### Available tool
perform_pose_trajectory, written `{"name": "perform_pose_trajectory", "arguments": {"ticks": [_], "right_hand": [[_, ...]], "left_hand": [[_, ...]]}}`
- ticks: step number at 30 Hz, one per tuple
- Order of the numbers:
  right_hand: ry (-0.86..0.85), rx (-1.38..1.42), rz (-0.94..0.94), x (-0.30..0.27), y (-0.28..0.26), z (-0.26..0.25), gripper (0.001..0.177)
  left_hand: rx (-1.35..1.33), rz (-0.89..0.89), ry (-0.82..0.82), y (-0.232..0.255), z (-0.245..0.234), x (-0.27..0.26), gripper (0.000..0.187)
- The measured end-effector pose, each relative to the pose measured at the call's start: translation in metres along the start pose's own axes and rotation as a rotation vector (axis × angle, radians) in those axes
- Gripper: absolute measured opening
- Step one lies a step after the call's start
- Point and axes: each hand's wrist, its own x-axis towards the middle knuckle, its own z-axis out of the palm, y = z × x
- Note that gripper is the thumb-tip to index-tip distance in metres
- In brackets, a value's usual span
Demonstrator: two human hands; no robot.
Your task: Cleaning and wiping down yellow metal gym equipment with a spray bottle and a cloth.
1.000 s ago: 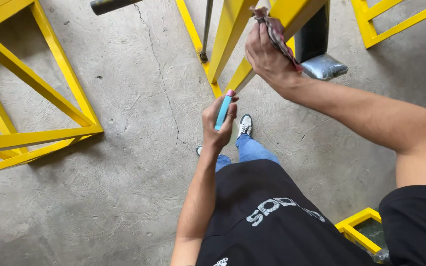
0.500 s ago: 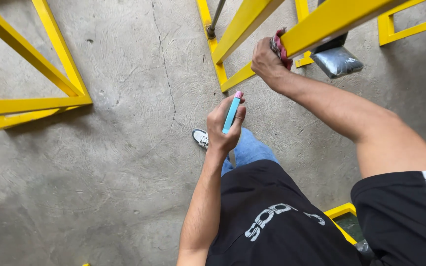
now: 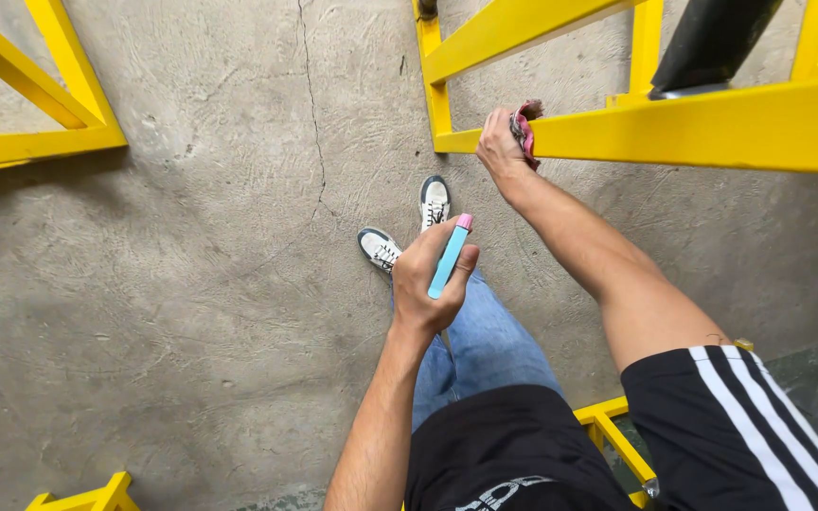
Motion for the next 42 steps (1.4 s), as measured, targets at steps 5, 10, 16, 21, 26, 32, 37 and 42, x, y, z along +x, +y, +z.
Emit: {"name": "perform_pose_trajectory", "arguments": {"ticks": [5, 10, 16, 21, 26, 32, 37, 42], "right_hand": [[-0.047, 0.012, -0.015, 0.032, -0.039, 0.022, 0.037], [-0.065, 0.045, -0.009, 0.073, -0.092, 0.067, 0.036], [-0.229, 0.032, -0.093, 0.09, -0.09, 0.041, 0.041], [-0.426, 0.16, -0.207, 0.075, -0.063, 0.013, 0.05], [-0.417, 0.306, -0.06, 0.055, -0.049, 0.009, 0.041], [-0.318, 0.638, 0.081, 0.01, 0.037, -0.037, 0.045], [-0.026, 0.952, 0.271, 0.016, 0.071, -0.074, 0.048], [0.112, 1.072, 0.493, 0.078, 0.063, -0.06, 0.047]], "left_hand": [[0.015, 0.0, 0.013, -0.039, 0.01, 0.019, 0.037], [0.005, -0.009, 0.038, -0.057, 0.016, 0.033, 0.037], [0.014, -0.08, 0.02, -0.082, 0.024, 0.046, 0.04], [0.029, -0.011, 0.11, -0.093, 0.037, 0.051, 0.039], [0.012, -0.047, 0.142, -0.072, 0.049, 0.071, 0.039], [0.07, -0.03, 0.278, -0.043, 0.069, 0.109, 0.039], [0.069, -0.193, 0.338, -0.046, 0.06, 0.131, 0.041], [0.079, -0.127, 0.299, -0.048, 0.041, 0.149, 0.04]]}}
